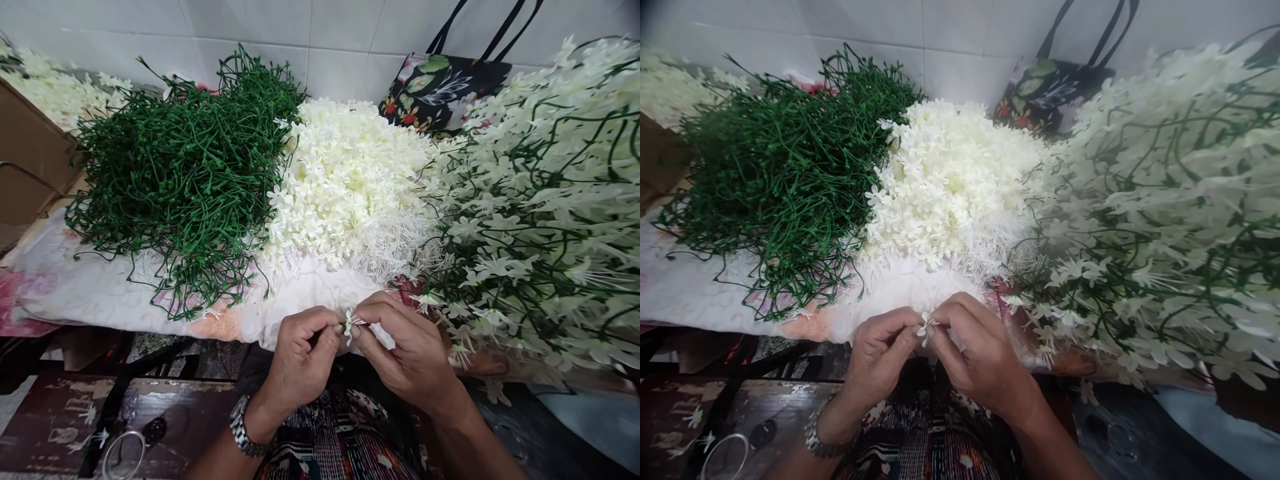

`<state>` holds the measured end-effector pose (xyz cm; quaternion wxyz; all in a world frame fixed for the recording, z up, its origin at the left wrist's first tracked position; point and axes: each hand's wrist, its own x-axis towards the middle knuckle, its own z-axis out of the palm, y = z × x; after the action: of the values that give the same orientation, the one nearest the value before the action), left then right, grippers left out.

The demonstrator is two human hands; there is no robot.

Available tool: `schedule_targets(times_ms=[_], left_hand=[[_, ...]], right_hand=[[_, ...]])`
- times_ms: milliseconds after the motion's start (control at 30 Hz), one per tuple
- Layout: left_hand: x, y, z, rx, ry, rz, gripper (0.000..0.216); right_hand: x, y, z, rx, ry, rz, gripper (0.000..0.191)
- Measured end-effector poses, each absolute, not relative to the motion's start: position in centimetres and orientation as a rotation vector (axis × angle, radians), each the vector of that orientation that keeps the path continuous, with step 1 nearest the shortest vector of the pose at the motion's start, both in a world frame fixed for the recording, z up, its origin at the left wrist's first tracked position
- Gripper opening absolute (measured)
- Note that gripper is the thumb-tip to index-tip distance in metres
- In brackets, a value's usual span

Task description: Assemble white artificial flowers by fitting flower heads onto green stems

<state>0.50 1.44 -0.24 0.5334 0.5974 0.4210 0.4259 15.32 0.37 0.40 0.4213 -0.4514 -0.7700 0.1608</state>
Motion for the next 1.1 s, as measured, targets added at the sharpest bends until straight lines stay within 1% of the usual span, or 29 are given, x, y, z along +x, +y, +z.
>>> schedule_targets(times_ms=[333,433,533,700,800,900,1000,1100], left_hand=[[0.9,1.7,-0.1,1.516,1.084,1.024,0.027],[0.8,1.8,-0.2,1.422,1.063,0.993,0.026],[0.4,1.6,-1.0,1.226,1.015,0.967,0.021],[-0.3,1.5,-2.2,0.831,0.981,1.039,0.018],[0.0,1.9,-1.3,0.673,0.985,1.114,0.015],[0.4,2.4,0.0,0.557,1.006,1.206,0.019],[0.6,2.8,0.5,0.498,0.993,1.307,0.022],[0.6,3.0,0.4,0.437,0.999,1.437,0.022]], right_hand=[[14.9,0.3,-0.9,-1.068,-1.88,0.412,0.013],[15.1,0.4,-0.4,-1.077,-1.886,0.437,0.012],[15.4,0.4,0.2,-1.094,-1.913,0.475,0.01],[16.1,0.3,0.8,-1.182,-1.89,0.387,0.014],[16.2,0.5,0.6,-1.229,-1.908,0.329,0.013],[16.1,0.9,0.6,-1.278,-1.956,0.296,0.012],[15.7,0.9,0.9,-1.305,-1.993,0.349,0.014],[15.2,0.5,1.3,-1.269,-2.033,0.508,0.012]])
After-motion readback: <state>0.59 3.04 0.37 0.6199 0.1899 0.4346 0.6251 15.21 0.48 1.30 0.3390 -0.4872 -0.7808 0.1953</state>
